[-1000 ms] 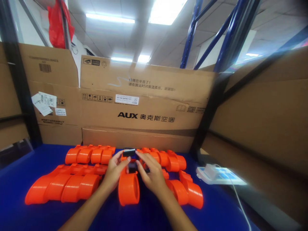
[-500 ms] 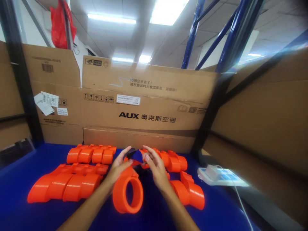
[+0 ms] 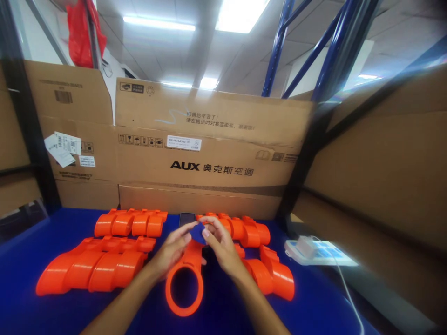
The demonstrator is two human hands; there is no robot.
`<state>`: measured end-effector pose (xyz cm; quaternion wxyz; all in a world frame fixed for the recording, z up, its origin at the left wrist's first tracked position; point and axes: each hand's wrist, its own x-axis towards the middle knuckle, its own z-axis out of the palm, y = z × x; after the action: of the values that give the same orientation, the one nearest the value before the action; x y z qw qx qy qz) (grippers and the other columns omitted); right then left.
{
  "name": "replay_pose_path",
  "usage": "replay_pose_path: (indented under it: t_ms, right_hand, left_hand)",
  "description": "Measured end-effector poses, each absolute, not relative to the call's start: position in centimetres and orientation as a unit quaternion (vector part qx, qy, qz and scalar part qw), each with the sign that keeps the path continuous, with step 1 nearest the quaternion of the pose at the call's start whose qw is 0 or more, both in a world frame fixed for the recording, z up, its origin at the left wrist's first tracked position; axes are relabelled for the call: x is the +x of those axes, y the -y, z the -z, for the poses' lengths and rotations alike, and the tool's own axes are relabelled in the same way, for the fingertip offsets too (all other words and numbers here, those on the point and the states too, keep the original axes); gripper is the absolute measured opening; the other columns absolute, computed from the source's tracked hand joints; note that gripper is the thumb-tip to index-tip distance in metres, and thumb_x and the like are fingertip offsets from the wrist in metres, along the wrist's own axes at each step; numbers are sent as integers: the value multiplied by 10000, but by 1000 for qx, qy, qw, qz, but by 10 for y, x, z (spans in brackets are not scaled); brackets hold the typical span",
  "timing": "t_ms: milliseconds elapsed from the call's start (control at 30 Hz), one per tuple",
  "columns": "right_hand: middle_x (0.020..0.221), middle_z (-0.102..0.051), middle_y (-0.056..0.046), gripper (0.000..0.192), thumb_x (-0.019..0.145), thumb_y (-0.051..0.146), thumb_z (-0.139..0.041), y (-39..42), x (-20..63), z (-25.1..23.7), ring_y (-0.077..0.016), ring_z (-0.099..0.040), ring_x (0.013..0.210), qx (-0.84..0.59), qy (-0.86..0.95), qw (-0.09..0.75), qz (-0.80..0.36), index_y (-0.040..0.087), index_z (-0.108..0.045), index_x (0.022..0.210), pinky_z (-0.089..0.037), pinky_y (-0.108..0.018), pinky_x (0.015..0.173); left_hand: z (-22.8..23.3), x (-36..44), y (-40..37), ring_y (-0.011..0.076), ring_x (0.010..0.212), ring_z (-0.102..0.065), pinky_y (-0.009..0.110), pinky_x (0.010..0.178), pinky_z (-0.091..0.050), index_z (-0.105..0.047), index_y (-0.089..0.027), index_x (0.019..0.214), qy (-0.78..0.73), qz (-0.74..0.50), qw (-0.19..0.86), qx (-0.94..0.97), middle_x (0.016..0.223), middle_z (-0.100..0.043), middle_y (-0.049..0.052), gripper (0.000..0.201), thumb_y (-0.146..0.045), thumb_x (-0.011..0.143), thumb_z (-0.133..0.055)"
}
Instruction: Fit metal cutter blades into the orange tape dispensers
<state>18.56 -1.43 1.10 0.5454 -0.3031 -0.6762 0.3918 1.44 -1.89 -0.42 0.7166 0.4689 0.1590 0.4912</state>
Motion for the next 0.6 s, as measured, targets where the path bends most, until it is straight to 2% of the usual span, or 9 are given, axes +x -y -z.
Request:
replay_pose_path:
  t_ms: [133,233,367,433,500,600]
  right_hand:
    - [858,-646,-21,366,845,453,-676,14,182,-8,-164,-611,748,-310,676,540,-394,234,-567,1118,-501,-250,621]
    - [842,-611,-10,338,846,441,-679,17,179,-8,-144,-572,717,-312,668,540,-406,231,-545,1075,-466,-226,579]
    - [847,-574,3,299,858,439,-672,20,176,-8,-126,-540,699,-313,658,539,-423,234,-513,1008,-439,-213,561]
    - [855,-569,6,292,866,444,-666,20,176,-8,-127,-542,705,-310,659,538,-424,239,-505,999,-436,-217,569]
    - [857,-581,3,298,879,454,-648,19,176,-9,-136,-553,716,-309,671,532,-415,244,-508,1038,-448,-238,605]
    - [839,-605,-10,298,961,479,-495,16,182,-10,-162,-575,747,-330,699,521,-363,243,-519,1141,-463,-291,694]
  left_hand:
    - [8,16,15,286,805,-728,322,588,-574,-674,-179,1195,-193,-504,692,480,1008,-736,147,483,-416,780,-744]
    - [10,17,12,285,768,-730,322,554,-572,-672,-169,1200,-194,-493,692,490,998,-741,143,494,-417,779,-740]
    - [11,16,10,263,760,-731,341,631,-588,-664,-155,1210,-205,-496,681,498,1014,-748,133,478,-387,797,-728]
    - [10,15,11,248,732,-733,347,662,-587,-664,-154,1209,-209,-497,678,500,1015,-752,127,462,-370,805,-724]
    - [8,14,13,234,652,-726,336,616,-579,-660,-152,1210,-208,-493,683,497,981,-760,125,465,-370,804,-722]
    - [3,10,15,230,588,-716,307,545,-553,-641,-148,1228,-216,-506,699,458,883,-770,121,497,-404,806,-705]
